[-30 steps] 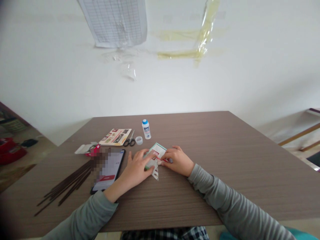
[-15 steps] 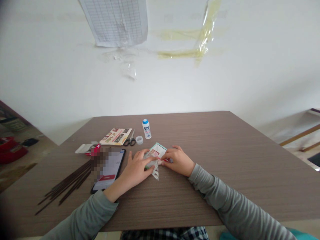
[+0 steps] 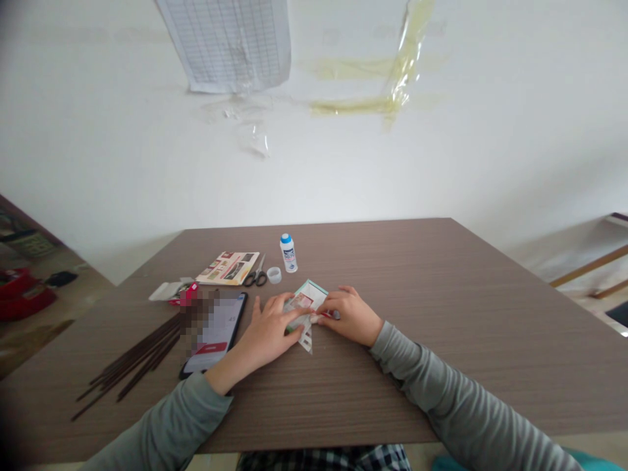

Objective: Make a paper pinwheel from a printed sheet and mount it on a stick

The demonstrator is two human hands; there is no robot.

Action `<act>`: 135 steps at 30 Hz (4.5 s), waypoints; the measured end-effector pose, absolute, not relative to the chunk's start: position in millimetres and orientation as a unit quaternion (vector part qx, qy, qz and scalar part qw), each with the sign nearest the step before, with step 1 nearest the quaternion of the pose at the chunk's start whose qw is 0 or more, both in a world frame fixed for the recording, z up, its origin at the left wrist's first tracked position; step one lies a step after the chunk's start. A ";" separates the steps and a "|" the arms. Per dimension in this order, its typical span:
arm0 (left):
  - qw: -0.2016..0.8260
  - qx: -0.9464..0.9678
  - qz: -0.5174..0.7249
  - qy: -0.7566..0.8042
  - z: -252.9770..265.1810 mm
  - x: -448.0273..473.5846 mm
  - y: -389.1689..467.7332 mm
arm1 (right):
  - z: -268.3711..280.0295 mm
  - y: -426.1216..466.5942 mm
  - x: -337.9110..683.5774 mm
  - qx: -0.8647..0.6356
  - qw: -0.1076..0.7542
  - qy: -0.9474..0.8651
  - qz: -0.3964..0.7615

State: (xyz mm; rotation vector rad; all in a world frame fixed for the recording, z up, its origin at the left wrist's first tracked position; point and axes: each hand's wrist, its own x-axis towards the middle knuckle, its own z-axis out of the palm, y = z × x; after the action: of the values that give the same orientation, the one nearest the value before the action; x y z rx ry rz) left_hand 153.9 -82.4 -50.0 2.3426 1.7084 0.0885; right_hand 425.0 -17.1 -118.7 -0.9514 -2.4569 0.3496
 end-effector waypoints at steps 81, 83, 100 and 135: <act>0.106 0.811 0.076 0.570 -58.0 145.6 -79.2 | -111.1 -19.2 424.5 -0.364 0.228 -0.891 0.148; 0.101 0.805 0.078 0.580 -59.4 144.4 -78.3 | -111.8 -18.6 423.3 -0.350 0.226 -0.894 0.165; 0.077 0.798 0.120 0.586 -71.3 129.3 -67.3 | -117.1 -16.6 432.7 -0.364 0.193 -0.901 0.134; 0.098 0.826 0.071 0.551 -62.8 144.6 -76.4 | -114.1 -21.7 426.1 -0.360 0.201 -0.905 0.103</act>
State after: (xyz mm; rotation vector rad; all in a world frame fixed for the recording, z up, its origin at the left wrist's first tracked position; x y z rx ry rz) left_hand 144.6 -76.4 -62.8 2.4436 1.6311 0.2096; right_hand 426.1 -21.7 -114.1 -1.0071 -2.5285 0.2865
